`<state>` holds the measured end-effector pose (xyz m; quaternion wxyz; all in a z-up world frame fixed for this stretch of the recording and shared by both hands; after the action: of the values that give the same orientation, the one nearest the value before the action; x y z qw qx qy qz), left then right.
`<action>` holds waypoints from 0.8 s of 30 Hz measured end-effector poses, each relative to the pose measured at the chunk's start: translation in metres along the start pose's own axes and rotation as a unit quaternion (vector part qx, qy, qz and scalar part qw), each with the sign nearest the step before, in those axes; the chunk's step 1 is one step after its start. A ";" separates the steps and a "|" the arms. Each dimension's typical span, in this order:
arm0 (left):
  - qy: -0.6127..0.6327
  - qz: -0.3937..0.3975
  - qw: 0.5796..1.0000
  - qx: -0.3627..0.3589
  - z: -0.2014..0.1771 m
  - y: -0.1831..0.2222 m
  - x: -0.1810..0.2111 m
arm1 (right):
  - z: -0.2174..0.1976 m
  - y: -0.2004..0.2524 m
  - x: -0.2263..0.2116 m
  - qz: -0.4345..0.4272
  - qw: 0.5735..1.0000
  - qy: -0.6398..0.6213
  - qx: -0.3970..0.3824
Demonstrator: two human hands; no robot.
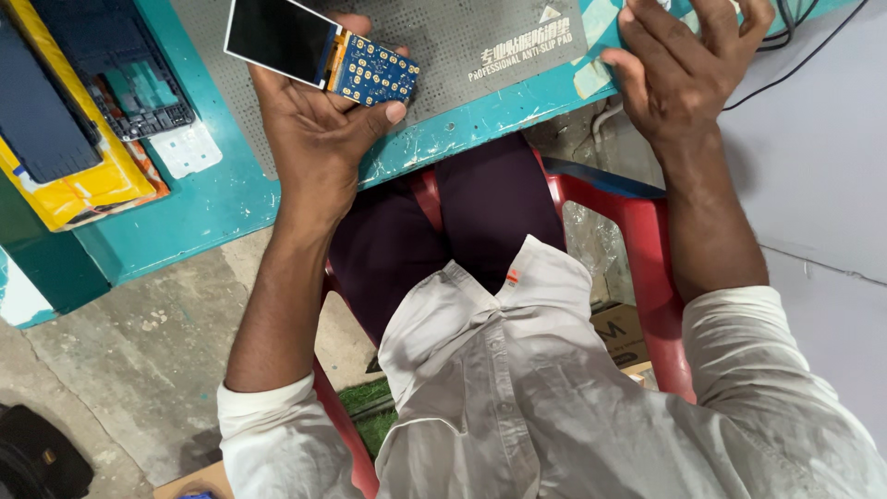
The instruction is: The person disassembles a small electronic device, likely a mobile phone, by removing the back cover and internal components. They use tweezers to handle small parts, a utility knife to pry open sections, and a spray bottle to clean the circuit board. The person then uses a screwdriver to work on the board's components.
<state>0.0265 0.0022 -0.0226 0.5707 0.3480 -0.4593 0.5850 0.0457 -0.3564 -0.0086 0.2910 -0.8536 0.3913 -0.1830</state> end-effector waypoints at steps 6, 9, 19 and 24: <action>0.009 0.011 1.000 -0.010 -0.005 0.003 -0.006 | -0.002 -0.004 -0.002 -0.026 0.999 -0.006 0.040; 0.020 -0.001 1.000 -0.003 -0.005 0.002 -0.005 | -0.005 0.002 0.002 0.030 0.998 0.015 0.053; 0.060 -0.076 0.994 0.052 0.008 -0.007 0.011 | -0.001 0.015 0.011 0.068 0.993 0.087 0.051; 0.044 -0.021 0.999 0.001 0.000 -0.001 0.004 | 0.003 0.025 0.015 0.084 0.995 0.013 0.048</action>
<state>0.0271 0.0032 -0.0181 0.6023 0.3321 -0.4255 0.5882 0.0428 -0.3794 -0.0258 0.3403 -0.8006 0.4560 -0.1878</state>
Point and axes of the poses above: each hand's wrist, its own y-axis away from the middle knuckle, its own z-axis out of the palm, x = y × z, the point moved 3 cm from there along -y, towards the middle knuckle, and after that the axes turned 1 degree about x, right-handed, at the moved point
